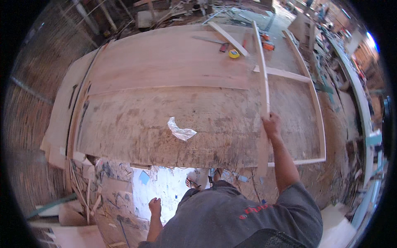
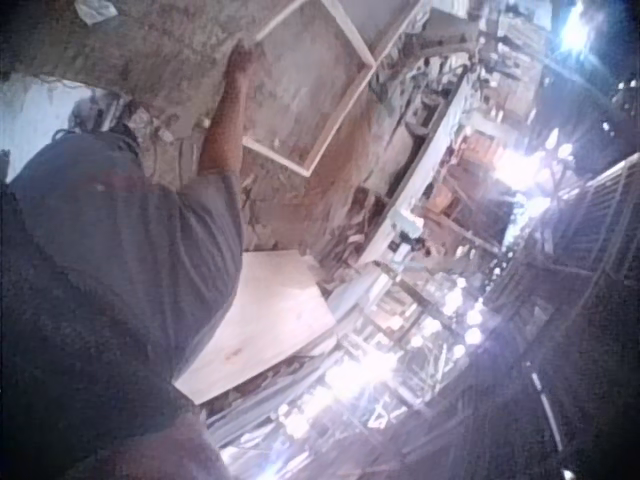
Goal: The person measures and marks wooden strips, then assembles them into a rectangular frame using a nail gun. They add internal supports and place a large plywood sheet on top of the frame.
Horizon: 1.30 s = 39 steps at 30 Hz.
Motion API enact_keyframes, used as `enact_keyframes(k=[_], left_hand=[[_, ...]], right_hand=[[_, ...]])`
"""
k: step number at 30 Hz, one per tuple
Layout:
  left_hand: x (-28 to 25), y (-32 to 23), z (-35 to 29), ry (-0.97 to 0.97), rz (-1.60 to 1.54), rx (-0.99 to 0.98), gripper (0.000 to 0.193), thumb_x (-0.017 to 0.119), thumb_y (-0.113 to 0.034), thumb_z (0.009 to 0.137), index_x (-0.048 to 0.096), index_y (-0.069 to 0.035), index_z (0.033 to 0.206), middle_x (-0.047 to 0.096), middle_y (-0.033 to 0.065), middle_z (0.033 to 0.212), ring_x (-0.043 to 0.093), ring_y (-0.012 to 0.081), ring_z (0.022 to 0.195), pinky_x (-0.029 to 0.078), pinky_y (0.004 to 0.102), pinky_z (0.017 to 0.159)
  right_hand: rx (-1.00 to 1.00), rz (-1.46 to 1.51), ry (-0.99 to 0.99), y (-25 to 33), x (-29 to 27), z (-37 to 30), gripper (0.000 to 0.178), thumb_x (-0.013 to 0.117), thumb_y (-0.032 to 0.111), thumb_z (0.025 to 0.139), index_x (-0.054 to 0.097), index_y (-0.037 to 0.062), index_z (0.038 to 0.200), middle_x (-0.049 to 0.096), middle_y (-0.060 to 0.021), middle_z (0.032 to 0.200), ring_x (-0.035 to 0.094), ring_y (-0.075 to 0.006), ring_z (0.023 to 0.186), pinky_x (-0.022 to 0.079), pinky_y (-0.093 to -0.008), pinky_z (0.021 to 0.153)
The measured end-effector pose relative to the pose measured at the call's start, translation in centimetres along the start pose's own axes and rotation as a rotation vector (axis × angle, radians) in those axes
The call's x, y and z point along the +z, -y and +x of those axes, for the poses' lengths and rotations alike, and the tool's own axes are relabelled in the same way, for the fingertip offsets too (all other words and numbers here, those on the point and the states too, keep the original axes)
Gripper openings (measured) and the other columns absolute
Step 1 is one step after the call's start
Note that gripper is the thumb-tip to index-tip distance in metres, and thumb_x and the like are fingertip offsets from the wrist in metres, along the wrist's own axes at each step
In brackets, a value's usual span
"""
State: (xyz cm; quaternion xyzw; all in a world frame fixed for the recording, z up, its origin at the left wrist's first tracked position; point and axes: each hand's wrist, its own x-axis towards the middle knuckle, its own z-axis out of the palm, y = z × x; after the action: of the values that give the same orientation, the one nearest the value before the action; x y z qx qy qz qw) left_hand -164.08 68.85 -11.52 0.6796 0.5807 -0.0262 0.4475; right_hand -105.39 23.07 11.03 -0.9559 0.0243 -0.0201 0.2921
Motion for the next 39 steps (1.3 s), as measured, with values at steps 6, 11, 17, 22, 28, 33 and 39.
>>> enact_keyframes(k=[6, 11, 17, 22, 28, 33, 39], left_hand=[[1.8, -0.7, -2.5, -0.405, 0.249, 0.274, 0.036, 0.077, -0.030, 0.084, 0.076, 0.000, 0.104, 0.077, 0.0183, 0.097, 0.074, 0.0321, 0.092, 0.058, 0.0415, 0.088], [1.9, -7.4, -2.8, -0.534, 0.177, 0.183, 0.022, 0.077, -0.024, 0.085, 0.077, -0.004, 0.093, 0.076, 0.0130, 0.086, 0.073, 0.0275, 0.080, 0.058, 0.0392, 0.078], [2.7, -16.9, -2.1, -0.525, -0.139, 0.269, 0.018, 0.073, -0.018, 0.090, 0.076, -0.001, 0.094, 0.077, 0.0131, 0.083, 0.074, 0.0209, 0.075, 0.057, 0.0342, 0.073], [6.0, -31.7, -1.6, -0.118, -0.565, 0.340, 0.020, 0.069, -0.017, 0.099, 0.072, 0.002, 0.092, 0.072, 0.0063, 0.081, 0.069, 0.0148, 0.074, 0.055, 0.0274, 0.069], [13.9, -47.9, 5.8, 0.463, -0.998, 0.157, 0.024, 0.069, -0.020, 0.100, 0.064, 0.000, 0.112, 0.069, 0.0105, 0.098, 0.068, 0.0198, 0.088, 0.058, 0.0312, 0.078], [19.0, -56.1, 19.5, 0.547, -1.249, -0.199, 0.057, 0.064, -0.031, 0.099, 0.039, 0.000, 0.139, 0.054, 0.0168, 0.112, 0.058, 0.0281, 0.090, 0.055, 0.0390, 0.080], [20.2, -61.1, 29.3, 0.394, -1.343, -0.413, 0.070, 0.068, -0.035, 0.091, 0.033, -0.008, 0.146, 0.047, 0.0176, 0.122, 0.050, 0.0283, 0.097, 0.048, 0.0445, 0.083]], right_hand=[[0.042, 0.063, 0.097, -4.2, -0.3, 1.2, 0.041, 0.075, 0.027, 0.089, 0.070, -0.0011, 0.118, 0.075, -0.0159, 0.103, 0.071, -0.0276, 0.097, 0.054, -0.0420, 0.087], [-0.032, 0.177, 0.074, -6.4, 1.7, 3.5, 0.033, 0.075, 0.023, 0.085, 0.074, -0.0013, 0.108, 0.076, -0.0161, 0.094, 0.072, -0.0286, 0.085, 0.054, -0.0418, 0.079], [-0.089, 0.080, 0.051, -5.2, -0.8, 3.5, 0.031, 0.074, 0.025, 0.086, 0.073, -0.0011, 0.102, 0.072, -0.0210, 0.090, 0.070, -0.0373, 0.084, 0.053, -0.0459, 0.077], [-0.019, -0.017, 0.002, -4.2, -2.3, 2.9, 0.026, 0.074, 0.022, 0.084, 0.069, -0.0007, 0.095, 0.068, -0.0196, 0.094, 0.068, -0.0363, 0.085, 0.051, -0.0457, 0.078], [-0.102, 0.021, -0.089, -5.5, -3.4, -0.8, 0.019, 0.071, 0.015, 0.086, 0.067, -0.0019, 0.092, 0.063, -0.0150, 0.085, 0.062, -0.0304, 0.076, 0.048, -0.0412, 0.073], [-0.034, 0.082, -0.087, -5.2, -4.4, -4.9, 0.013, 0.070, 0.009, 0.087, 0.064, -0.0021, 0.088, 0.054, -0.0095, 0.081, 0.053, -0.0225, 0.076, 0.044, -0.0362, 0.070], [-0.021, 0.015, -0.114, -2.1, -5.7, -8.9, 0.013, 0.073, 0.005, 0.087, 0.063, -0.0025, 0.088, 0.049, -0.0067, 0.081, 0.049, -0.0187, 0.076, 0.040, -0.0348, 0.068]])
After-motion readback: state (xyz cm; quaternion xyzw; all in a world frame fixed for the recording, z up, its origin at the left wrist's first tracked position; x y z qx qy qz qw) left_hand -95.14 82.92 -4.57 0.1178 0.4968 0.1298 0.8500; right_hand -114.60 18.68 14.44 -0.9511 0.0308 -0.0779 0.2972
